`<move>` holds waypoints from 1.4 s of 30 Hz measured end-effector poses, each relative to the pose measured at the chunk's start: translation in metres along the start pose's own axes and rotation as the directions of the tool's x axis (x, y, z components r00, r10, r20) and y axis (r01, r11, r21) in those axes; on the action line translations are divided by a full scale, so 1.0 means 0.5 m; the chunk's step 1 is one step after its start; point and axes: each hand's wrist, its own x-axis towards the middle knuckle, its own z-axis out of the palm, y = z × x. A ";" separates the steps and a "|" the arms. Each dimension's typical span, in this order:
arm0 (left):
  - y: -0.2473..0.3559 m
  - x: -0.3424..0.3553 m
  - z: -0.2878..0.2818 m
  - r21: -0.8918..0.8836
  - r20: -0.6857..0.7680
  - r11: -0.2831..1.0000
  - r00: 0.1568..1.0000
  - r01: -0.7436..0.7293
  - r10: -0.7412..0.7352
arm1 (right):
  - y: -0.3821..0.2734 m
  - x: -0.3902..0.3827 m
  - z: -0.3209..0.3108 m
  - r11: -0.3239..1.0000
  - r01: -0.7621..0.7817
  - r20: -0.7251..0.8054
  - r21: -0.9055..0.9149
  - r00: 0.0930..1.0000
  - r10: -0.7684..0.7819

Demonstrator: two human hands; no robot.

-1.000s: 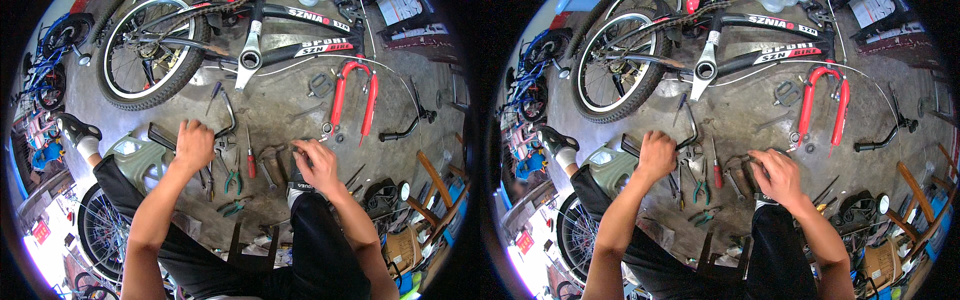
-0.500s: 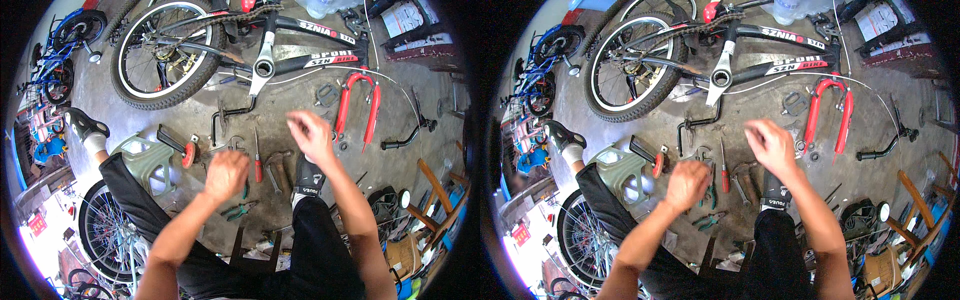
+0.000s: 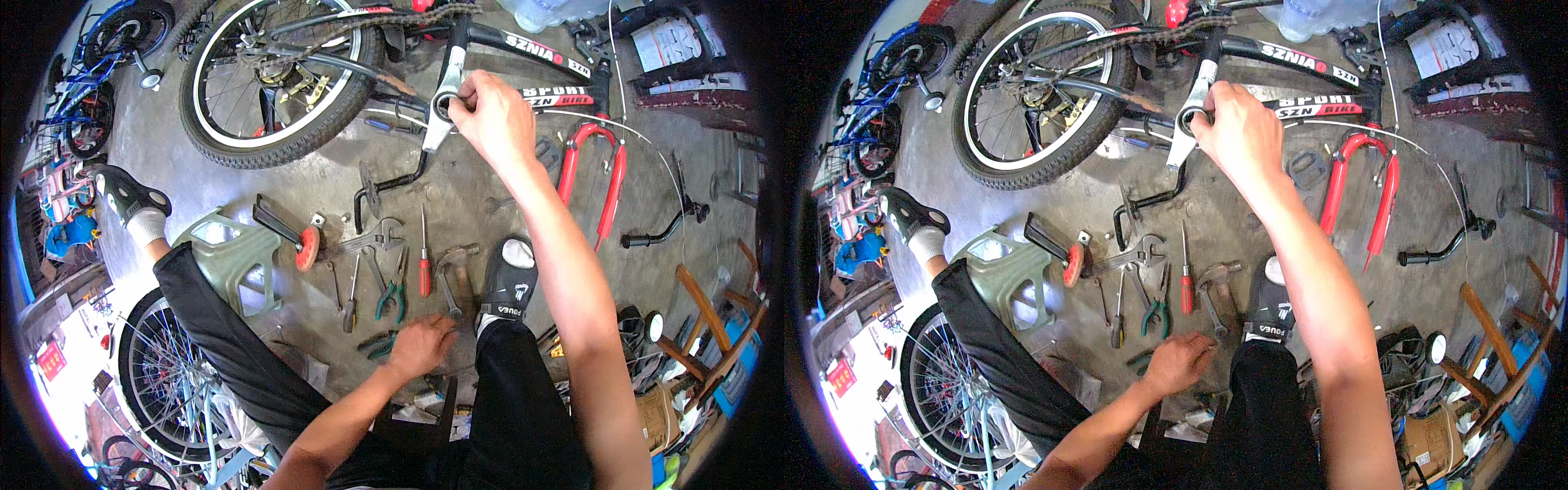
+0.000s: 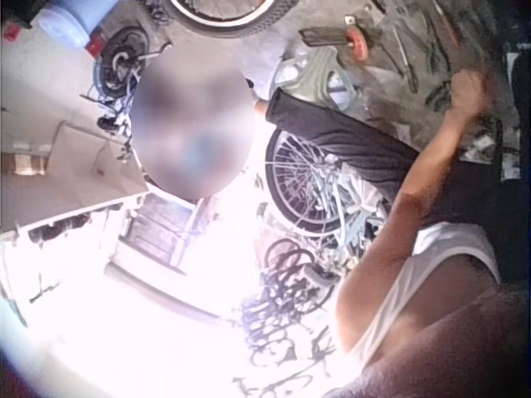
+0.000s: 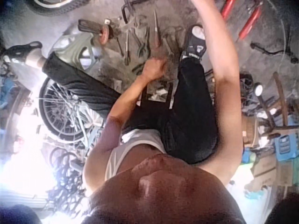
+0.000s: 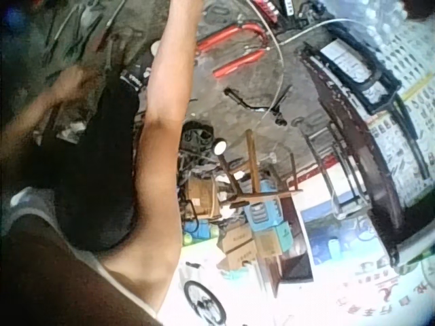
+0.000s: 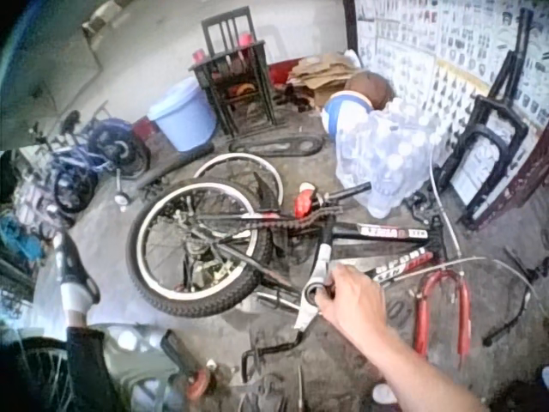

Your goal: The person removes a black plastic chain guard from a bicycle and then handles the crankset and bottom bracket spindle with their hands.

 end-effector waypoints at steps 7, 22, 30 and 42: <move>-0.052 -0.007 -0.017 0.078 0.044 0.996 0.998 0.036 -0.039 | 0.012 -0.006 -0.005 0.966 -0.042 -0.118 0.257 0.990 0.074; -0.031 0.044 0.003 -0.052 0.065 0.998 0.997 0.047 -0.044 | 0.311 -0.593 -0.066 0.141 -0.683 0.112 0.717 0.313 0.943; -0.035 0.053 0.014 -0.048 0.029 0.998 0.999 0.032 -0.031 | 0.358 -0.551 -0.008 0.409 -0.679 0.005 0.609 0.520 0.854; -0.035 0.057 0.037 -0.032 0.087 0.996 0.993 0.080 -0.077 | 0.332 -0.507 0.008 0.544 -0.699 -0.135 0.464 0.551 0.823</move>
